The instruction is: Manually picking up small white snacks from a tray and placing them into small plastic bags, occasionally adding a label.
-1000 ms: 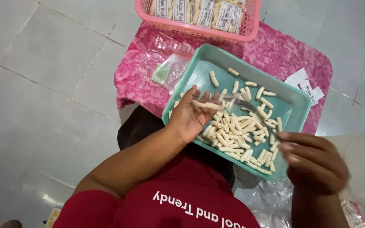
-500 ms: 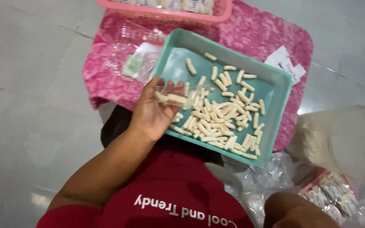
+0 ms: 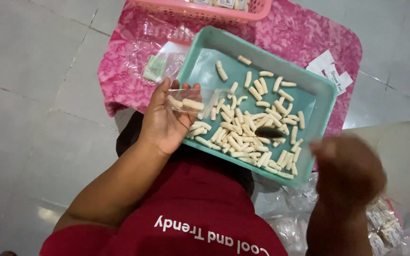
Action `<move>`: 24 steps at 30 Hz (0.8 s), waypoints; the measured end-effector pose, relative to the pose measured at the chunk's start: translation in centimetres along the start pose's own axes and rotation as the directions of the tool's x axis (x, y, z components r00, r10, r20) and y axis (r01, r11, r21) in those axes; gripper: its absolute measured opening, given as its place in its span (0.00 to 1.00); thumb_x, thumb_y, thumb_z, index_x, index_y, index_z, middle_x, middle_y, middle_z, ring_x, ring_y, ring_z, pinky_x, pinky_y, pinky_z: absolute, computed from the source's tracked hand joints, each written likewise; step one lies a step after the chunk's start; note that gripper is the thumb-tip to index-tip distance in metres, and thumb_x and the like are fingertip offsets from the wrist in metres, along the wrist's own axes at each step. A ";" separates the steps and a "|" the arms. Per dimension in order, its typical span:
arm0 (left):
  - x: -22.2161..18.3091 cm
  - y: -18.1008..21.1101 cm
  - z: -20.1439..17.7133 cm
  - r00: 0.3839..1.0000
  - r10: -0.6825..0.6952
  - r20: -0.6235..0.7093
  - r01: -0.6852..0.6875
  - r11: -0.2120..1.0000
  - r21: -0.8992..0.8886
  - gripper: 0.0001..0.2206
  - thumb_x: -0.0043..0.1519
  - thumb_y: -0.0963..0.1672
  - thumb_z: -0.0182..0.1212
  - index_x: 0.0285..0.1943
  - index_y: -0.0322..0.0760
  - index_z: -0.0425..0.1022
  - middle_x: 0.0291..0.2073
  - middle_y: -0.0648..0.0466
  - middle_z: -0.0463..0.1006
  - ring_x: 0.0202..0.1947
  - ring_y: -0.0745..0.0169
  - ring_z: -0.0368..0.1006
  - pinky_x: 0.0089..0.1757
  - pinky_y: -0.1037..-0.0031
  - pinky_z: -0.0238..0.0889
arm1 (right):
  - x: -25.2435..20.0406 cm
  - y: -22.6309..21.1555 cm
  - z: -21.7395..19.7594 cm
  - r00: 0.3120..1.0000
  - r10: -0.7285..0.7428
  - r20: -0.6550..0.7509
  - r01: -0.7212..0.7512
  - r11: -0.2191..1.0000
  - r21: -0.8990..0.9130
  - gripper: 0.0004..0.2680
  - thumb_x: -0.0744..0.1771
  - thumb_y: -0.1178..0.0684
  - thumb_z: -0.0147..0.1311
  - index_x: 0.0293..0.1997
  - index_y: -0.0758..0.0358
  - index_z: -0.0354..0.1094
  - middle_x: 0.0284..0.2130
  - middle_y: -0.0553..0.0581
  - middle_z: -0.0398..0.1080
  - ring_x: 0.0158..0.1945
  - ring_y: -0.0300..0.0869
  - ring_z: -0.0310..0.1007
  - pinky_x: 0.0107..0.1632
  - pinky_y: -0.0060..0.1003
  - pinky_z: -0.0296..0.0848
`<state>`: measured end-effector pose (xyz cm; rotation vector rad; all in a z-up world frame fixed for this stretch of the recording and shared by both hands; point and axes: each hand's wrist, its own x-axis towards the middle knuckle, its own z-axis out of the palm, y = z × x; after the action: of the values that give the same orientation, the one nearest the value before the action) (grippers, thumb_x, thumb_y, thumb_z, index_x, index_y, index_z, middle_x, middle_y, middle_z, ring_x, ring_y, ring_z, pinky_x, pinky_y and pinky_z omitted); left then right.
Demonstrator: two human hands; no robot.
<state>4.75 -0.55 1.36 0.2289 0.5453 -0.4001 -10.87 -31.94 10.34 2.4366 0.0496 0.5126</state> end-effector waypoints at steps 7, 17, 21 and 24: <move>-0.2 1.3 -0.4 0.997 0.072 0.005 -0.072 0.997 0.003 0.09 0.62 0.49 0.66 0.43 0.43 0.76 0.39 0.55 0.83 0.53 0.49 0.80 0.48 0.59 0.80 | 6.8 -2.8 6.2 0.949 0.280 0.148 -0.102 -0.172 0.980 0.04 0.73 0.68 0.57 0.52 0.76 0.66 0.43 0.71 0.73 0.44 0.52 0.77 0.50 0.45 0.78; -0.6 -0.4 0.0 0.998 0.068 0.006 -0.069 0.996 0.059 0.10 0.62 0.50 0.66 0.46 0.47 0.77 0.40 0.56 0.83 0.54 0.49 0.79 0.53 0.58 0.78 | 6.1 -5.5 9.1 0.747 -0.102 0.657 -0.617 -0.476 0.627 0.09 0.72 0.58 0.50 0.57 0.73 0.61 0.42 0.62 0.70 0.42 0.42 0.76 0.48 0.34 0.81; 0.2 -1.8 -0.1 0.998 0.067 0.016 -0.067 0.996 0.058 0.10 0.62 0.50 0.66 0.47 0.47 0.76 0.41 0.55 0.83 0.54 0.47 0.79 0.52 0.58 0.78 | 6.1 -4.1 9.9 0.691 -0.108 0.715 -0.638 -0.556 0.533 0.08 0.72 0.58 0.50 0.57 0.66 0.62 0.43 0.57 0.71 0.41 0.40 0.79 0.48 0.32 0.83; 0.7 -2.6 0.4 0.998 0.063 0.023 -0.064 0.996 0.057 0.10 0.63 0.49 0.66 0.48 0.47 0.76 0.42 0.54 0.82 0.54 0.46 0.79 0.52 0.56 0.78 | 6.3 -2.3 9.9 0.682 -0.092 0.725 -0.629 -0.579 0.518 0.08 0.72 0.56 0.52 0.57 0.62 0.63 0.43 0.55 0.72 0.42 0.38 0.79 0.50 0.30 0.82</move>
<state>4.35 -3.24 1.02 0.2963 0.5051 -0.3566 -1.12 -34.84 4.05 4.4697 -1.3711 -0.2161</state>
